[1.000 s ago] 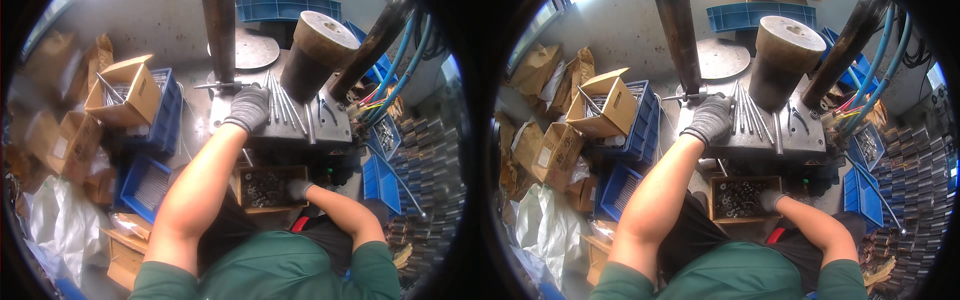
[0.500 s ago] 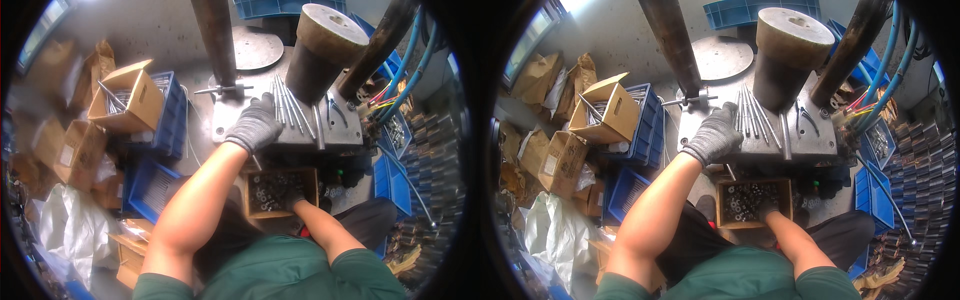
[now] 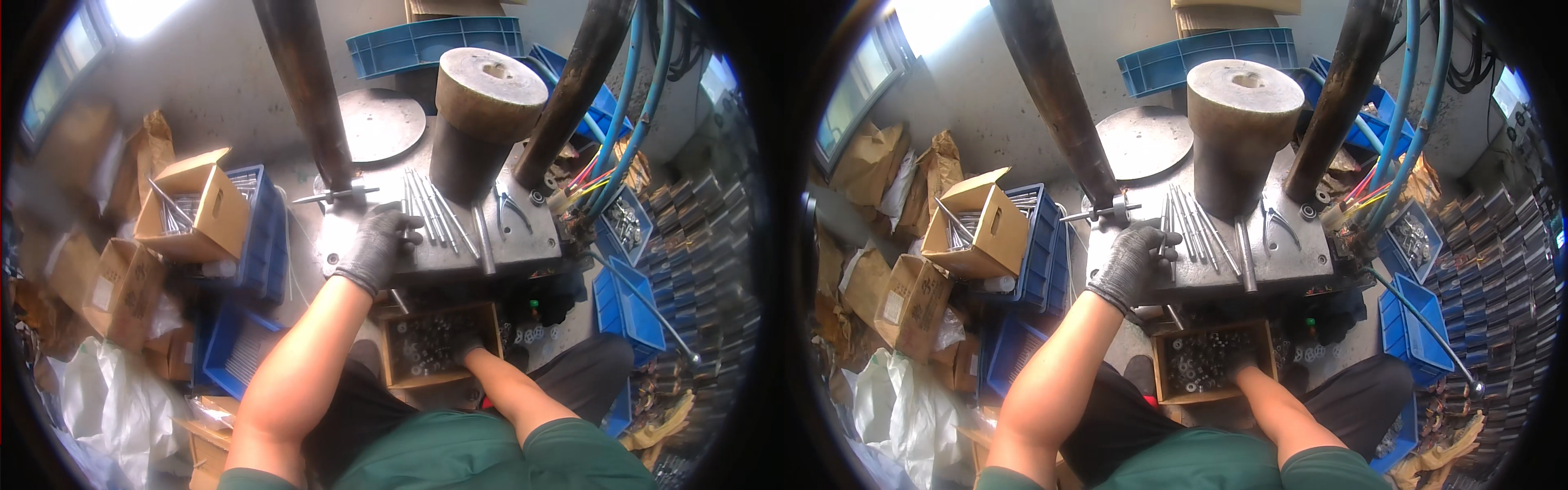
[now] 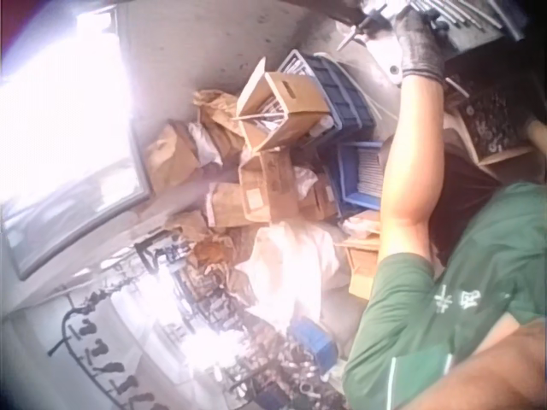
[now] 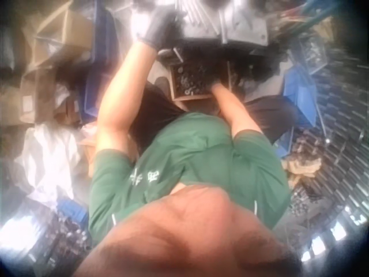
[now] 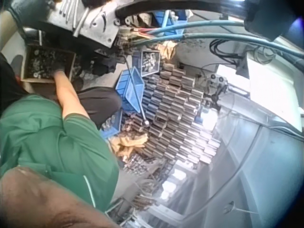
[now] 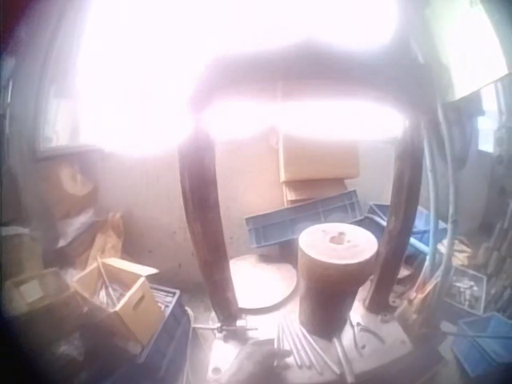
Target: Operating an industrial press to process or assemble small metal components.
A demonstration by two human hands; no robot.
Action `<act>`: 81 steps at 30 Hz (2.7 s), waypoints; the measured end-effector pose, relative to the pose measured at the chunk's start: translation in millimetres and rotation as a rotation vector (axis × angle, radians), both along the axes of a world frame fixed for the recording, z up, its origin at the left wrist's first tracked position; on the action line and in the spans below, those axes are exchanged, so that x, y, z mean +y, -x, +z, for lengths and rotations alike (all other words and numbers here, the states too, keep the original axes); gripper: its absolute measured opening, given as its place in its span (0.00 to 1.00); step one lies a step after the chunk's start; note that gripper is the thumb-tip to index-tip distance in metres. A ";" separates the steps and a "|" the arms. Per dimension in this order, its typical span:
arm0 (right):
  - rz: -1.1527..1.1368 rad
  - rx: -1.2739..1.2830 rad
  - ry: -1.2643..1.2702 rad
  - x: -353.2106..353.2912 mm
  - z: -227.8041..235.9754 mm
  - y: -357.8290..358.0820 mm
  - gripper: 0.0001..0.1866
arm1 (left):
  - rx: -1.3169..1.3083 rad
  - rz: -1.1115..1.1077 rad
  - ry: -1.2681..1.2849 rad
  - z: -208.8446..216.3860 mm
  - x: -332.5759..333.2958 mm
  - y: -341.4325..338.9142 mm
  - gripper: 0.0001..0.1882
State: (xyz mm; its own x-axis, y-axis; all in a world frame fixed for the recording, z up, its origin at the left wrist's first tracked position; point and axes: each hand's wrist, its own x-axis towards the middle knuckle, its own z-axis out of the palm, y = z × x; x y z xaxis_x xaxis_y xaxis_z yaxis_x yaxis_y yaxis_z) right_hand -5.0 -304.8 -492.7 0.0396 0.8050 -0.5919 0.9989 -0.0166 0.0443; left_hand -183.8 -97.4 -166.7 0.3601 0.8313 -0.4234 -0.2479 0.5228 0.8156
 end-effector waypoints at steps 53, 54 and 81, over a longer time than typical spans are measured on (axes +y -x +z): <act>-0.297 0.772 -0.971 66.8 305.8 -123.6 0.15 | -0.162 0.020 -0.141 -12.8 -23.5 -12.5 0.18; -0.218 0.783 -1.099 81.2 295.1 -123.5 0.15 | -0.001 -0.090 -0.261 -9.9 -24.4 -14.3 0.18; -1.015 2.068 -0.709 36.5 318.2 -85.3 0.12 | -0.012 -0.799 -0.330 -8.4 -111.7 -46.8 0.36</act>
State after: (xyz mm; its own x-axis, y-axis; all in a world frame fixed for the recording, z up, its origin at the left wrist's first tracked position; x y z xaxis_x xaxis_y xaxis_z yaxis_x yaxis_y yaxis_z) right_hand 80.3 -268.3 -174.5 0.3460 0.9301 -0.1230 -0.5889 0.1132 -0.8003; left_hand -137.0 -209.1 -175.1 0.8919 0.4070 -0.1971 0.0831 0.2808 0.9561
